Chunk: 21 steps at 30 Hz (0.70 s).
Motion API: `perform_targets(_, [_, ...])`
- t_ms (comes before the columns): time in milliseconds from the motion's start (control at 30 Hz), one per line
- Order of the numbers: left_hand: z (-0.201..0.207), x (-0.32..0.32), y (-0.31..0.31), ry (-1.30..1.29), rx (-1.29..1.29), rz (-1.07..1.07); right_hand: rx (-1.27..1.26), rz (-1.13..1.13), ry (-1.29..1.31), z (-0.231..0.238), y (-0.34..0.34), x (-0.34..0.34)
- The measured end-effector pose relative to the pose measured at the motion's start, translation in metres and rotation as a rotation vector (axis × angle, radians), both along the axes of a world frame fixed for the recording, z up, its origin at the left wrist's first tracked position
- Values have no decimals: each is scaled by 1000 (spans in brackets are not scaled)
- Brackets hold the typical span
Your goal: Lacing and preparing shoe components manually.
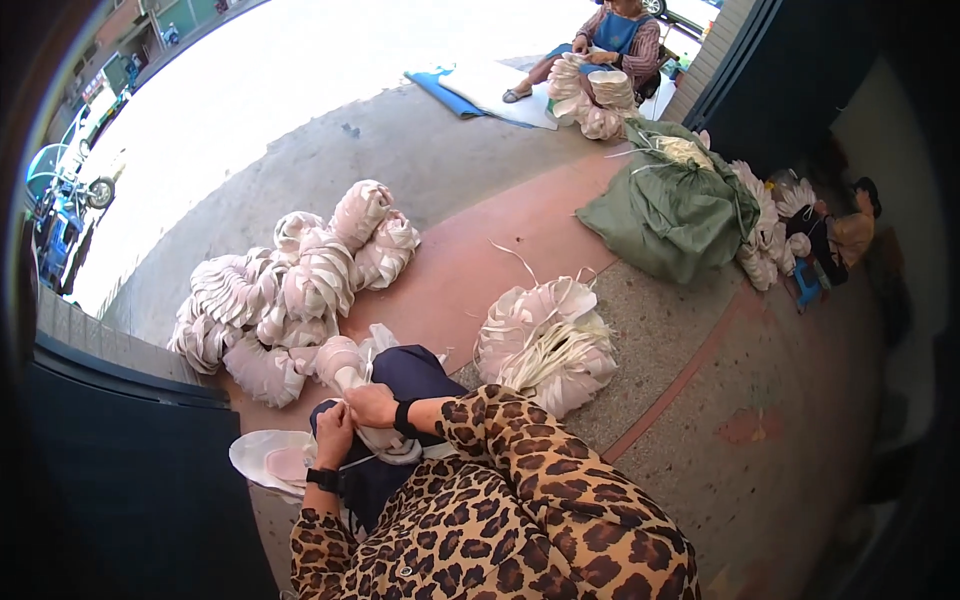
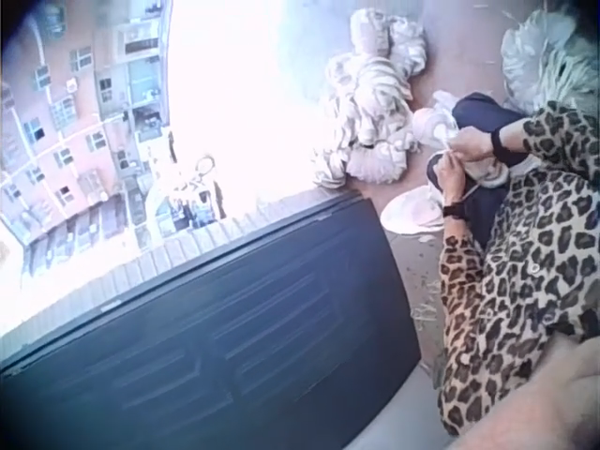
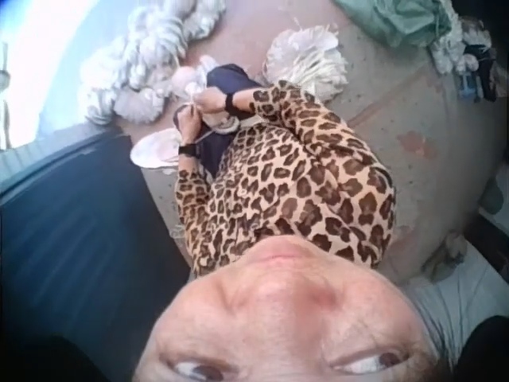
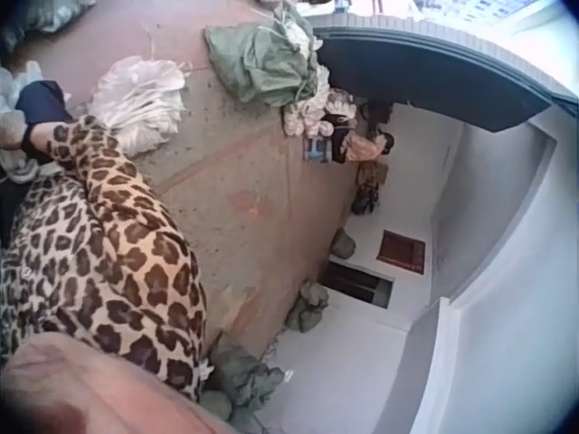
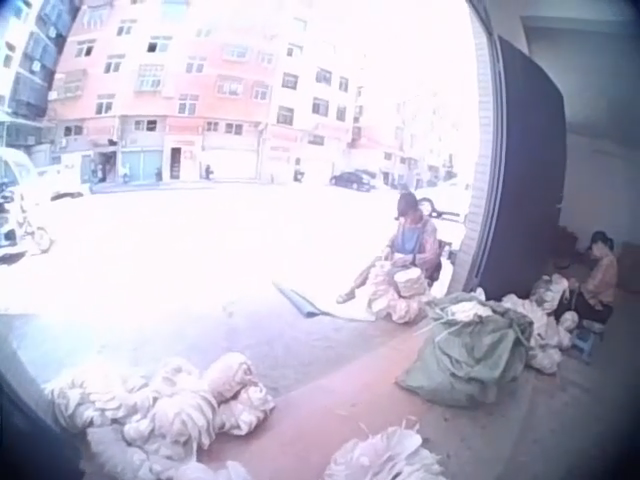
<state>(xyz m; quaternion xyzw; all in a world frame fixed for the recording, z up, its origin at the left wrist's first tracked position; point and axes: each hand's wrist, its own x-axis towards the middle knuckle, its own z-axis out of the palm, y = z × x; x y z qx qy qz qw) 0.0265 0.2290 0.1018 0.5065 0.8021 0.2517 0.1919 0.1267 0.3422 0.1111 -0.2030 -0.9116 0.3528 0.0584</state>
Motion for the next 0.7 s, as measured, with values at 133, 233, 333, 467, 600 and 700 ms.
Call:
perform_targets(133, [0, 2, 0, 107, 21, -34, 103, -9, 32, -7, -1, -2])
perform_targets(233, [-2, 1, -1, 55, 22, -55, 206, 53, 95, -6, 0, -1])
perform_targets(333, [-2, -1, 0, 79, -5, -95, 302, 141, 78, -4, -1, 3])
perform_targets(467, [1, 1, 2, 115, -18, -86, 356, 149, 80, -5, -4, 5])
perform_targets(600, [2, 2, 3, 116, -95, -81, 375, 166, 18, -11, -7, -1])
perform_targets(700, [2, 3, 3, 94, -76, -33, 411, 185, 57, -17, -9, -7])
